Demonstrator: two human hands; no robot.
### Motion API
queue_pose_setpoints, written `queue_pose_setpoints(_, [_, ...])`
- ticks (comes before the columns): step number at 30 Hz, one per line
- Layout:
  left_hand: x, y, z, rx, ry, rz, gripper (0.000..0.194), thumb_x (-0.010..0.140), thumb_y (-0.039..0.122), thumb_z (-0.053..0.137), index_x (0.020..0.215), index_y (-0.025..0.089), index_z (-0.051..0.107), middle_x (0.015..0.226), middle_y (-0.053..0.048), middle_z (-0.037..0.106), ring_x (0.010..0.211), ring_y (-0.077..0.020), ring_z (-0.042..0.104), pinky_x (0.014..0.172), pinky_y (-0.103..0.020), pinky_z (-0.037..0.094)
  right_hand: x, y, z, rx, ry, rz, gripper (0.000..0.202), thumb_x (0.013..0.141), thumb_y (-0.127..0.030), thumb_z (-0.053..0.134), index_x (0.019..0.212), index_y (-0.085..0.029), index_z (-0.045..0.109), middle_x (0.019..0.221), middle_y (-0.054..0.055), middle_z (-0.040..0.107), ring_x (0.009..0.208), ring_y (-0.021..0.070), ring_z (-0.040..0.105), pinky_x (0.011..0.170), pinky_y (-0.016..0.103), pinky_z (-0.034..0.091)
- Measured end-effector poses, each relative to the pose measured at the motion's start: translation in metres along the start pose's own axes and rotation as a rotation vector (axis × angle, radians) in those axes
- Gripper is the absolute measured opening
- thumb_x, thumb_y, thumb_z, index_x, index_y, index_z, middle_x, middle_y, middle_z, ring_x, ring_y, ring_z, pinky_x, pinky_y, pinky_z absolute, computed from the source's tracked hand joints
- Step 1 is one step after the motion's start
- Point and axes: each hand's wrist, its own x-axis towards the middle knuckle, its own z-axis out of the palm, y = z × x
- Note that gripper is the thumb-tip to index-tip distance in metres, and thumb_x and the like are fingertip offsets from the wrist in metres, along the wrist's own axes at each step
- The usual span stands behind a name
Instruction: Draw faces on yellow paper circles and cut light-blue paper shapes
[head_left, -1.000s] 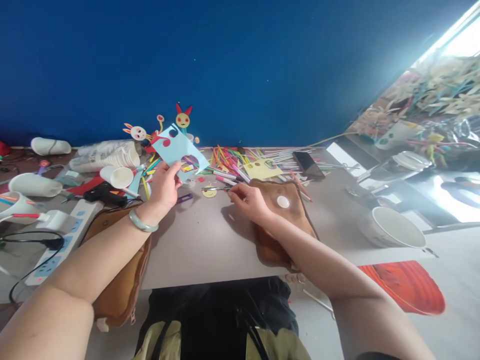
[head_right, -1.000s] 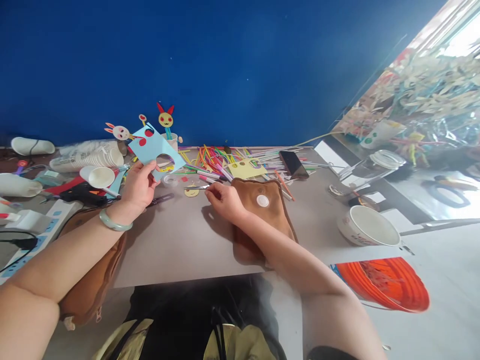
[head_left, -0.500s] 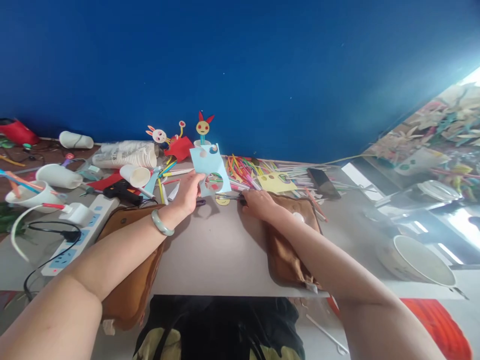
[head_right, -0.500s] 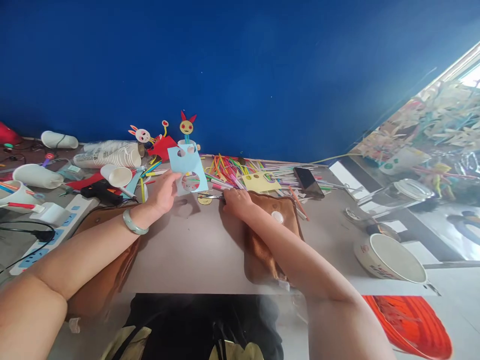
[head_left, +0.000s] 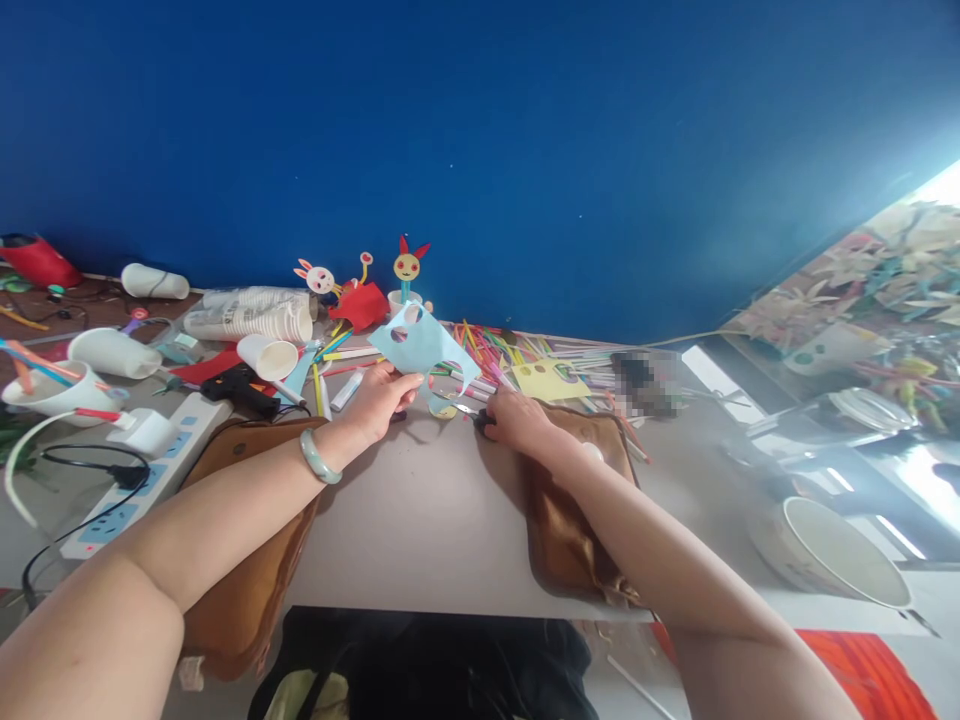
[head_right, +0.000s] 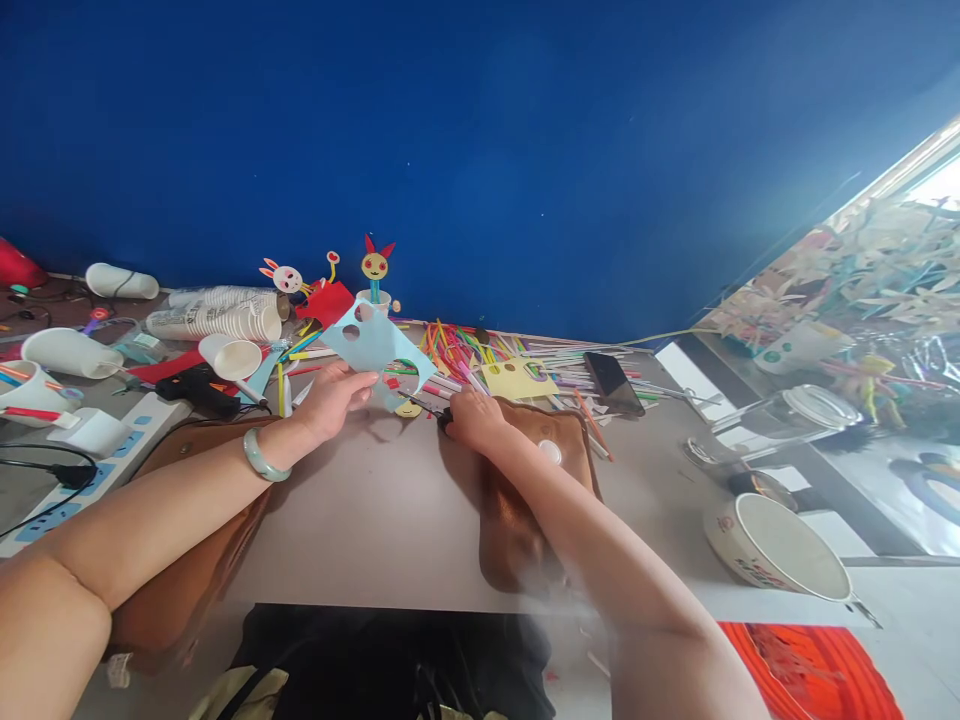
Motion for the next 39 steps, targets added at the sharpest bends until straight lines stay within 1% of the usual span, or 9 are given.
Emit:
queue_pose_setpoints(3, [0.0, 0.0, 0.0, -0.048, 0.016, -0.036, 0.02, 0.065, 0.027, 0.076, 0.062, 0.016, 0.059, 0.053, 0.002, 0.057, 0.049, -0.008, 0.049, 0.045, -0.02, 0.033, -0.006, 0.004, 0.0, 0.034, 0.039, 0.014, 0.018, 0.08, -0.024, 0.062, 0.094, -0.016, 0.07, 0.114, 0.015, 0.065, 0.096, 0.0264, 0.066, 0.071, 0.031, 0.046])
queue_pose_setpoints(8, [0.0, 0.001, 0.002, -0.124, 0.04, -0.082, 0.018, 0.068, 0.029, 0.072, 0.064, 0.015, 0.06, 0.058, -0.003, 0.065, 0.057, -0.0128, 0.062, 0.056, -0.024, 0.047, -0.016, 0.024, -0.003, 0.16, 0.128, 0.092, 0.018, 0.083, -0.029, 0.056, 0.091, -0.018, 0.067, 0.088, 0.01, 0.071, 0.08, 0.0247, 0.066, 0.063, 0.031, 0.042])
queue_pose_setpoints(11, [-0.002, 0.004, 0.005, -0.171, 0.062, -0.11, 0.017, 0.069, 0.029, 0.071, 0.066, 0.015, 0.061, 0.06, -0.004, 0.067, 0.058, -0.0135, 0.064, 0.061, -0.026, 0.051, -0.017, 0.029, 0.002, 0.705, 0.276, 0.125, 0.017, 0.081, -0.029, 0.055, 0.092, -0.017, 0.061, 0.077, 0.005, 0.069, 0.063, 0.0175, 0.06, 0.059, 0.028, 0.043])
queue_pose_setpoints(14, [-0.004, 0.006, 0.009, -0.189, 0.086, -0.158, 0.019, 0.07, 0.03, 0.073, 0.064, 0.015, 0.062, 0.06, -0.004, 0.067, 0.056, -0.0134, 0.064, 0.061, -0.026, 0.051, -0.019, 0.019, 0.012, 1.331, 0.41, 0.029, 0.021, 0.085, -0.038, 0.054, 0.093, -0.02, 0.056, 0.08, 0.003, 0.068, 0.054, 0.0116, 0.051, 0.052, 0.025, 0.041])
queue_pose_setpoints(17, [-0.004, 0.006, 0.011, -0.186, 0.123, -0.203, 0.019, 0.071, 0.029, 0.075, 0.066, 0.013, 0.067, 0.062, -0.005, 0.068, 0.056, -0.0122, 0.063, 0.06, -0.025, 0.051, -0.026, 0.002, 0.022, 1.601, 0.431, -0.102, 0.028, 0.084, -0.048, 0.06, 0.091, -0.022, 0.055, 0.079, 0.002, 0.064, 0.054, 0.0108, 0.048, 0.05, 0.024, 0.039])
queue_pose_setpoints(21, [-0.004, 0.005, 0.011, -0.182, 0.173, -0.205, 0.018, 0.07, 0.03, 0.077, 0.067, 0.013, 0.069, 0.068, -0.005, 0.071, 0.062, -0.0127, 0.065, 0.06, -0.024, 0.051, -0.042, -0.015, 0.027, 1.593, 0.2, -0.262, 0.046, 0.078, -0.063, 0.064, 0.092, -0.02, 0.059, 0.079, 0.003, 0.062, 0.056, 0.0121, 0.05, 0.053, 0.027, 0.042])
queue_pose_setpoints(25, [-0.006, 0.005, 0.009, -0.188, 0.186, -0.18, 0.017, 0.068, 0.03, 0.079, 0.074, 0.016, 0.072, 0.078, -0.006, 0.074, 0.071, -0.0149, 0.068, 0.066, -0.026, 0.053, -0.054, -0.026, 0.026, 1.282, -0.118, -0.314, 0.051, 0.076, -0.068, 0.065, 0.084, -0.018, 0.059, 0.072, 0.002, 0.061, 0.061, 0.013, 0.051, 0.056, 0.026, 0.041])
queue_pose_setpoints(29, [-0.006, 0.004, 0.011, -0.216, 0.185, -0.201, 0.023, 0.063, 0.032, 0.082, 0.075, 0.016, 0.071, 0.078, -0.004, 0.073, 0.071, -0.0151, 0.068, 0.067, -0.026, 0.054, -0.052, -0.031, 0.028, 1.121, -0.122, -0.226, 0.05, 0.078, -0.067, 0.065, 0.079, -0.018, 0.057, 0.068, -0.001, 0.058, 0.061, 0.0119, 0.047, 0.056, 0.025, 0.038])
queue_pose_setpoints(39, [-0.026, -0.009, 0.029, -0.149, 0.133, -0.245, 0.027, 0.066, 0.036, 0.082, 0.078, 0.015, 0.068, 0.073, -0.001, 0.068, 0.068, -0.0143, 0.065, 0.07, -0.03, 0.055, -0.048, -0.036, 0.033, 1.135, 0.02, -0.171, 0.05, 0.08, -0.067, 0.061, 0.076, -0.018, 0.053, 0.069, 0.001, 0.061, 0.061, 0.012, 0.049, 0.057, 0.026, 0.039])
